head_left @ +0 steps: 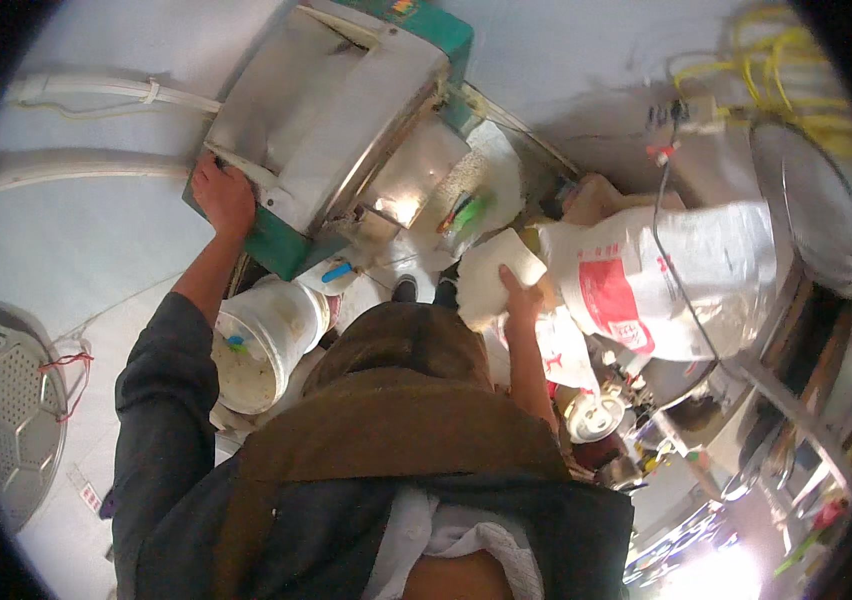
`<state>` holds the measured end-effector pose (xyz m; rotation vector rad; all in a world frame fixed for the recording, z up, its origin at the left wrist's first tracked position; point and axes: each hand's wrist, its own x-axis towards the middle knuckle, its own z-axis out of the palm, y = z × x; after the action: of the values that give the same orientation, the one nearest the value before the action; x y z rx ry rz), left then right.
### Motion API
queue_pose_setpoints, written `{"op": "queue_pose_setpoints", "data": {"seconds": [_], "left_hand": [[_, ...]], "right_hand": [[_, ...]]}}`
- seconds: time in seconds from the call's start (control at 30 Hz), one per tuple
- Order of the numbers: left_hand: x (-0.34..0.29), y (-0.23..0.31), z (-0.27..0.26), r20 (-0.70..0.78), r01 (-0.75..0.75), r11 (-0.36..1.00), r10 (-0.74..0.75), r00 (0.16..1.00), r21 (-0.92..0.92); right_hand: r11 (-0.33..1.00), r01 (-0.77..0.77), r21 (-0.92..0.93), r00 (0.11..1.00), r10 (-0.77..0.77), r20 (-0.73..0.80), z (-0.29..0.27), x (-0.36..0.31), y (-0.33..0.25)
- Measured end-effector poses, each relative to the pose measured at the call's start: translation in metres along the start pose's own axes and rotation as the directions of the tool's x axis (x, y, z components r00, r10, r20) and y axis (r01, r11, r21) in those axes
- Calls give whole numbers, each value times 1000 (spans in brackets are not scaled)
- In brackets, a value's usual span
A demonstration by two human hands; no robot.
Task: The person repeatedly feeds a piece of dough through a manual dough sheeter, folding and refeeding it to thin and smooth the sheet. The person briefly moves to a counter to handle other dough pieces, then returns to continue sheeter passes.
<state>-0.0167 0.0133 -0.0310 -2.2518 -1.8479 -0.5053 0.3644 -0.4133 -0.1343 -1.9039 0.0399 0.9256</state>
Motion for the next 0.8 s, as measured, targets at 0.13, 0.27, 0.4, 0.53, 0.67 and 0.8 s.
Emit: {"op": "queue_pose_setpoints", "data": {"seconds": [0.13, 0.27, 0.4, 0.53, 0.67, 0.8], "left_hand": [[-1, -1, 1, -64, -40, 998, 37, 997, -38], [4, -5, 7, -61, -31, 999, 29, 998, -39], [3, 1, 0, -8, -49, 980, 48, 999, -193], [-8, 7, -13, -355, -262, 894, 127, 926, -364], [-110, 81, -75, -177, -278, 757, 214, 961, -591], [-274, 136, -121, 16, -271, 403, 581, 814, -874]], "right_hand": [[994, -32, 107, 993, 43, -108, -67, -107, -38], [988, 129, -90, 964, -146, -221, -120, -183, -4], [986, 128, -108, 916, -159, -368, -171, -273, 65], [998, -5, -56, 876, -23, -483, -207, -348, 115], [996, -73, 52, 833, 90, -545, -234, -393, 171], [995, -77, 59, 816, 97, -569, -245, -426, 236]]}}
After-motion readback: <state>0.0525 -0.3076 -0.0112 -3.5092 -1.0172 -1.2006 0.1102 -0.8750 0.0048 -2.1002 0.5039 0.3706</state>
